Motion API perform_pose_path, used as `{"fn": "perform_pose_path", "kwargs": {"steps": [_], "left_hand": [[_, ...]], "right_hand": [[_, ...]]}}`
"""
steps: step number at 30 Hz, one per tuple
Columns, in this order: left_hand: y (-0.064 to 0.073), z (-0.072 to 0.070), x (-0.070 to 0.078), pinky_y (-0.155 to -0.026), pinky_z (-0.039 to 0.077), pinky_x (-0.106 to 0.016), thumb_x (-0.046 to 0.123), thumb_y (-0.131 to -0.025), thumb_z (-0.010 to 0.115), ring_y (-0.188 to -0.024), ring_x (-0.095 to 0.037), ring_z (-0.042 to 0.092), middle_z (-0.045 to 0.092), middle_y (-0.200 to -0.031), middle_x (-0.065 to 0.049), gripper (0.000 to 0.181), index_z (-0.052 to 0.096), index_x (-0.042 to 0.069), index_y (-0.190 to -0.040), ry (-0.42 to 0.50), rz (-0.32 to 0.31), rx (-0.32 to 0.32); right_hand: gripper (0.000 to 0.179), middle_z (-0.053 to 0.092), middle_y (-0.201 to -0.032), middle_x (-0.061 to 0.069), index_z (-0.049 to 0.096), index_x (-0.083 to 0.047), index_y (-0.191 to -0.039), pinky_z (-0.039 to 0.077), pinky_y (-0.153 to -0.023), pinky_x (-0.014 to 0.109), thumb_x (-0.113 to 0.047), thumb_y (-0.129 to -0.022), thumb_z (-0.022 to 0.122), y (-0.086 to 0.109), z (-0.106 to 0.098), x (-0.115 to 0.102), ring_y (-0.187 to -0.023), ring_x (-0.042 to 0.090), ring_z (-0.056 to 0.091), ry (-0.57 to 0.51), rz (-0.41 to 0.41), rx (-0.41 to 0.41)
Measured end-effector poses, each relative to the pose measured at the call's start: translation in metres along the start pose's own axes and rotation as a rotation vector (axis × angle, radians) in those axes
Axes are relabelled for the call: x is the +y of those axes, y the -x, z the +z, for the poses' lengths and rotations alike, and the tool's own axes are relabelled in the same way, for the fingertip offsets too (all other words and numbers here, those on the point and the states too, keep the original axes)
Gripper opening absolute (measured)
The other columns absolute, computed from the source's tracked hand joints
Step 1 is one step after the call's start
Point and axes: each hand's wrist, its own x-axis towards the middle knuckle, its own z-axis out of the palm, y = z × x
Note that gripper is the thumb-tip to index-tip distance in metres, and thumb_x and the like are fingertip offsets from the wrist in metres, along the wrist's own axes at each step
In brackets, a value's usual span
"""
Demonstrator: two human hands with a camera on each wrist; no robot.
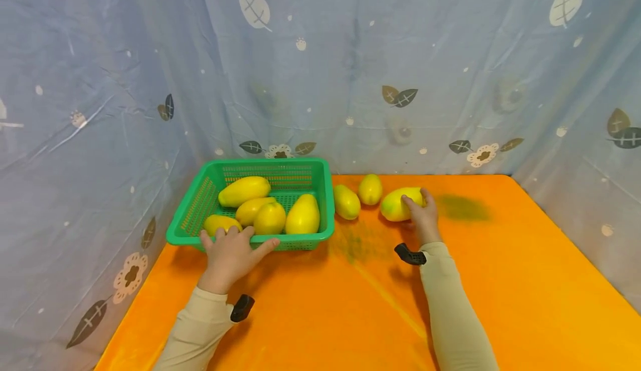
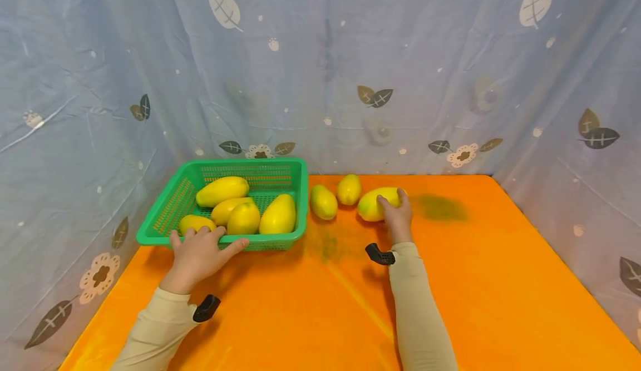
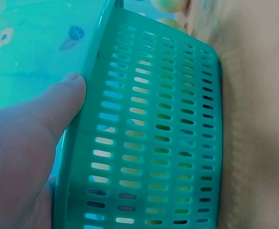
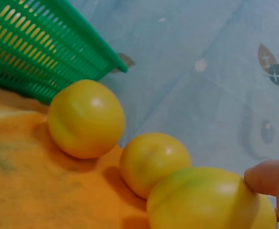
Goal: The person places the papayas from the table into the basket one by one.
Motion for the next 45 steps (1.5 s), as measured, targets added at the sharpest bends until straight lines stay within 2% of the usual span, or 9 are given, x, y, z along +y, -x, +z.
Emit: {"fn": "perform_pose_path", "kwargs": {"steps": [8, 16, 20, 26, 30, 33, 37, 41, 45], "left_hand": [[0.0, -0.001, 0.0, -0.106, 0.005, -0.087, 0.076, -0.092, 0.052, -0.113, -0.054, 0.05, 0.062, -0.125, -0.028, 0.084, 0.063, 0.005, -0.137, 0.01, 0.002, 0.002], [0.002, -0.002, 0.001, -0.107, 0.007, -0.087, 0.075, -0.093, 0.052, -0.113, -0.054, 0.051, 0.063, -0.124, -0.027, 0.083, 0.063, 0.006, -0.137, 0.006, -0.001, 0.001], [0.002, -0.002, 0.001, -0.107, 0.007, -0.087, 0.073, -0.093, 0.053, -0.111, -0.053, 0.052, 0.064, -0.123, -0.027, 0.081, 0.063, 0.006, -0.137, 0.004, 0.0, 0.002], [0.001, -0.002, 0.001, -0.106, 0.008, -0.087, 0.072, -0.093, 0.054, -0.108, -0.052, 0.052, 0.064, -0.12, -0.027, 0.079, 0.065, 0.006, -0.134, 0.005, 0.002, 0.011], [0.002, -0.003, 0.001, -0.106, 0.008, -0.087, 0.072, -0.093, 0.054, -0.108, -0.052, 0.052, 0.065, -0.12, -0.026, 0.078, 0.066, 0.006, -0.132, 0.004, 0.003, 0.013], [0.0, -0.003, 0.002, -0.106, 0.008, -0.087, 0.073, -0.093, 0.054, -0.108, -0.052, 0.052, 0.065, -0.12, -0.026, 0.079, 0.066, 0.006, -0.133, 0.009, 0.004, 0.016], [0.0, -0.003, 0.0, -0.107, 0.009, -0.086, 0.074, -0.092, 0.054, -0.109, -0.052, 0.052, 0.064, -0.121, -0.026, 0.081, 0.065, 0.006, -0.135, 0.009, 0.006, 0.02], [0.0, -0.003, 0.0, -0.108, 0.008, -0.086, 0.075, -0.092, 0.053, -0.111, -0.053, 0.051, 0.064, -0.123, -0.027, 0.082, 0.064, 0.007, -0.136, 0.009, 0.002, 0.012], [0.0, -0.003, 0.001, -0.109, 0.008, -0.085, 0.076, -0.092, 0.052, -0.114, -0.053, 0.051, 0.063, -0.126, -0.027, 0.084, 0.063, 0.008, -0.139, 0.005, -0.007, -0.009]], "right_hand": [[0.075, 0.008, -0.173, 0.009, 0.017, -0.022, -0.165, 0.043, -0.116, 0.053, -0.024, -0.102, 0.058, 0.0, 0.003, 0.0, -0.154, 0.036, 0.028, -0.051, -0.014, 0.026], [0.074, 0.007, -0.172, 0.009, 0.021, -0.023, -0.165, 0.044, -0.111, 0.061, -0.017, -0.101, 0.058, 0.0, 0.003, 0.002, -0.152, 0.04, 0.029, -0.148, 0.027, 0.05], [0.074, 0.005, -0.173, 0.007, 0.019, -0.025, -0.165, 0.045, -0.112, 0.056, -0.019, -0.101, 0.056, 0.001, 0.0, 0.0, -0.152, 0.037, 0.03, -0.175, 0.049, 0.036], [0.072, 0.004, -0.173, 0.002, 0.021, -0.03, -0.164, 0.044, -0.106, 0.047, -0.017, -0.101, 0.055, 0.011, -0.004, -0.021, -0.147, 0.027, 0.031, -0.296, 0.037, 0.042], [0.068, 0.017, -0.169, 0.005, 0.028, -0.032, -0.161, 0.052, -0.089, 0.041, -0.011, -0.101, 0.055, 0.027, -0.007, -0.047, -0.139, 0.023, 0.036, -0.389, -0.041, 0.035], [0.066, 0.025, -0.163, 0.01, 0.03, -0.032, -0.16, 0.057, -0.076, 0.033, -0.011, -0.102, 0.055, 0.044, -0.004, -0.07, -0.134, 0.023, 0.042, -0.382, -0.145, -0.013], [0.065, 0.028, -0.163, 0.013, 0.03, -0.029, -0.161, 0.058, -0.075, 0.029, -0.011, -0.103, 0.054, 0.068, 0.013, -0.1, -0.135, 0.026, 0.045, -0.341, -0.267, -0.12], [0.066, 0.03, -0.165, 0.012, 0.031, -0.027, -0.161, 0.058, -0.076, 0.028, -0.012, -0.101, 0.054, 0.086, 0.048, -0.117, -0.132, 0.033, 0.051, -0.237, -0.318, -0.245], [0.068, 0.033, -0.163, 0.012, 0.034, -0.026, -0.16, 0.06, -0.073, 0.029, -0.011, -0.098, 0.058, 0.102, 0.089, -0.114, -0.123, 0.037, 0.059, -0.112, -0.336, -0.382]]}}
